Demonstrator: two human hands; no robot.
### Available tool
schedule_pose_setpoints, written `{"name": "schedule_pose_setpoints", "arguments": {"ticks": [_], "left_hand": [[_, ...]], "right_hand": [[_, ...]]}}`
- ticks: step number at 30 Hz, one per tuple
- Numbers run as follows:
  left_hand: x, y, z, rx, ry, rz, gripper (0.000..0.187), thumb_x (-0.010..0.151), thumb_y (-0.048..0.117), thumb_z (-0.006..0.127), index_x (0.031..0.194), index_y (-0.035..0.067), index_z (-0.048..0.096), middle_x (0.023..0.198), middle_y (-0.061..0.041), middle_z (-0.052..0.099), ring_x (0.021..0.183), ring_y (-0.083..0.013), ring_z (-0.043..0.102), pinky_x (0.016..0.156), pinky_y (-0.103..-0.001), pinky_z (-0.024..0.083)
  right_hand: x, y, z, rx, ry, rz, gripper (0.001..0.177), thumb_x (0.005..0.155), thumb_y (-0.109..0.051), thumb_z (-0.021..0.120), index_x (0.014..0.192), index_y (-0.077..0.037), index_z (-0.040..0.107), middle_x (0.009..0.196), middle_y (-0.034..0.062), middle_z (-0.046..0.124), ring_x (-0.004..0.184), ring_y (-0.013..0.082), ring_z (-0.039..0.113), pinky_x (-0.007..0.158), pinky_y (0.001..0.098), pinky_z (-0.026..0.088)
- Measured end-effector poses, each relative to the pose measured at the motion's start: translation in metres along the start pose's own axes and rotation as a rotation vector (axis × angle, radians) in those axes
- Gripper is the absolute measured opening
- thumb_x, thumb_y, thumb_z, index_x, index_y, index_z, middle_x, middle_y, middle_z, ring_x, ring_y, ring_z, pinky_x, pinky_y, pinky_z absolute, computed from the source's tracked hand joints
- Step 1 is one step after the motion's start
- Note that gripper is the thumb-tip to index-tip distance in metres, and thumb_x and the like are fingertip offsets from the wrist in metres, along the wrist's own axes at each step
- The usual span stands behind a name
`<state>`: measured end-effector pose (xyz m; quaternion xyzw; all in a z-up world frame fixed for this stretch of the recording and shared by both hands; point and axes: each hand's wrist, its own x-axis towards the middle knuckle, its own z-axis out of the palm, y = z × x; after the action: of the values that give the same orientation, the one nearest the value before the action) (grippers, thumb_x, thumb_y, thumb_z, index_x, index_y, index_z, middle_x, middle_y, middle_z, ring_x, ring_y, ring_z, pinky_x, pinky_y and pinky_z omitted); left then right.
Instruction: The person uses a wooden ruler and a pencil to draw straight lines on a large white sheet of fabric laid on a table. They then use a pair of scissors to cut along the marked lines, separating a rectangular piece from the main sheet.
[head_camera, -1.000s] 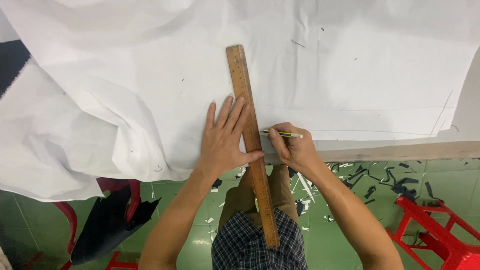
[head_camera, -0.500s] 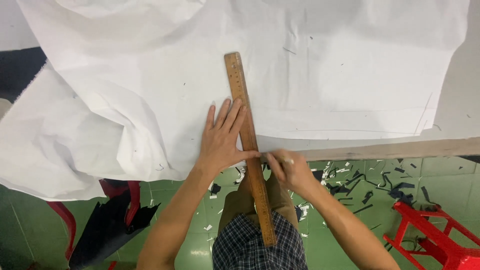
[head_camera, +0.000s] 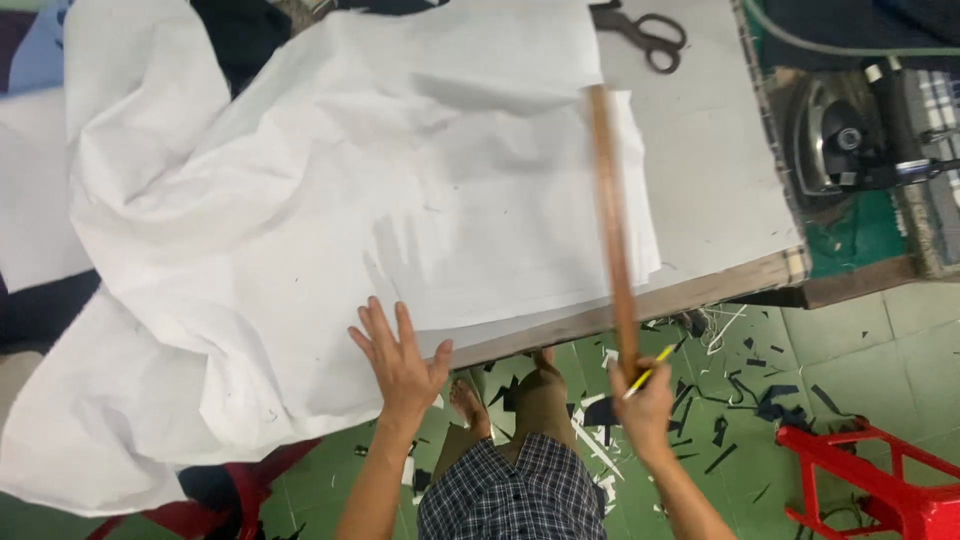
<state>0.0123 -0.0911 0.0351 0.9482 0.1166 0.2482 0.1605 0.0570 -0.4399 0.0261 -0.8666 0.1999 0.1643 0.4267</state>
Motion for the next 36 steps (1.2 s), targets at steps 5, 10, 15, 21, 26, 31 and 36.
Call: {"name": "schedule_pose_setpoints", "arguments": {"ticks": [5, 10, 15, 21, 26, 31, 36], "left_hand": [[0.039, 0.041, 0.04, -0.047, -0.025, -0.041, 0.084, 0.105, 0.056, 0.048, 0.163, 0.002, 0.021, 0.169, -0.03, 0.009, 0.158, -0.0498, 0.008, 0.124, -0.073, 0.004], [0.069, 0.093, 0.084, -0.043, -0.195, -0.088, 0.085, 0.101, 0.05, 0.057, 0.162, 0.004, 0.02, 0.169, -0.027, 0.008, 0.156, -0.0519, 0.01, 0.122, -0.074, 0.007], [0.08, 0.116, 0.102, -0.024, -0.302, -0.116, 0.081, 0.1, 0.046, 0.057, 0.16, 0.004, 0.025, 0.169, -0.028, 0.011, 0.155, -0.0502, 0.014, 0.123, -0.071, 0.01], [0.068, 0.112, 0.107, 0.065, -0.283, -0.154, 0.081, 0.099, 0.047, 0.059, 0.16, 0.004, 0.027, 0.17, -0.026, 0.011, 0.156, -0.0479, 0.016, 0.123, -0.07, 0.012], [0.055, 0.099, 0.093, 0.135, -0.303, -0.267, 0.079, 0.098, 0.047, 0.058, 0.157, 0.001, 0.033, 0.169, -0.026, 0.015, 0.155, -0.0481, 0.019, 0.123, -0.069, 0.013], [0.052, 0.076, 0.062, 0.198, -0.297, -0.309, 0.078, 0.099, 0.049, 0.057, 0.156, 0.0, 0.036, 0.168, -0.028, 0.018, 0.155, -0.0489, 0.02, 0.123, -0.07, 0.014], [0.067, 0.029, 0.044, 0.203, -0.34, -0.413, 0.074, 0.102, 0.046, 0.056, 0.159, 0.004, 0.034, 0.169, -0.021, 0.019, 0.158, -0.0369, 0.013, 0.127, -0.059, 0.004]], "right_hand": [[0.16, -0.01, -0.09, -0.29, 0.21, -0.114, 0.054, 0.097, -0.043, 0.068, 0.129, -0.002, 0.053, 0.118, 0.0251, 0.068, 0.102, 0.0469, 0.065, 0.084, 0.0554, 0.05], [0.24, -0.07, -0.109, -0.341, 0.105, -0.099, 0.054, 0.099, -0.04, 0.062, 0.134, 0.001, 0.054, 0.126, 0.0241, 0.066, 0.11, 0.0471, 0.063, 0.09, 0.057, 0.048], [0.317, -0.069, -0.09, -1.003, 0.186, -0.846, 0.081, 0.066, 0.002, 0.064, 0.144, -0.013, 0.051, 0.139, 0.0198, 0.061, 0.126, 0.0389, 0.055, 0.093, 0.0488, 0.048], [0.332, -0.189, -0.093, -1.262, 0.235, -1.259, 0.069, 0.088, -0.009, 0.055, 0.155, -0.018, 0.045, 0.132, 0.0126, 0.06, 0.108, 0.0335, 0.061, 0.089, 0.0401, 0.049], [0.449, -0.248, -0.026, -0.762, 0.008, -1.37, 0.061, 0.085, 0.011, 0.047, 0.146, 0.007, 0.048, 0.132, 0.0265, 0.058, 0.119, 0.0425, 0.055, 0.103, 0.0478, 0.046], [0.492, -0.268, 0.008, -1.086, 0.188, -1.489, 0.049, 0.087, -0.004, 0.056, 0.135, -0.003, 0.06, 0.096, 0.016, 0.065, 0.086, 0.0347, 0.06, 0.076, 0.0426, 0.051], [0.469, -0.261, -0.011, -1.178, 0.053, -1.213, 0.046, 0.105, -0.008, 0.055, 0.15, -0.005, 0.047, 0.106, 0.0182, 0.066, 0.097, 0.0307, 0.075, 0.087, 0.0388, 0.061]]}}
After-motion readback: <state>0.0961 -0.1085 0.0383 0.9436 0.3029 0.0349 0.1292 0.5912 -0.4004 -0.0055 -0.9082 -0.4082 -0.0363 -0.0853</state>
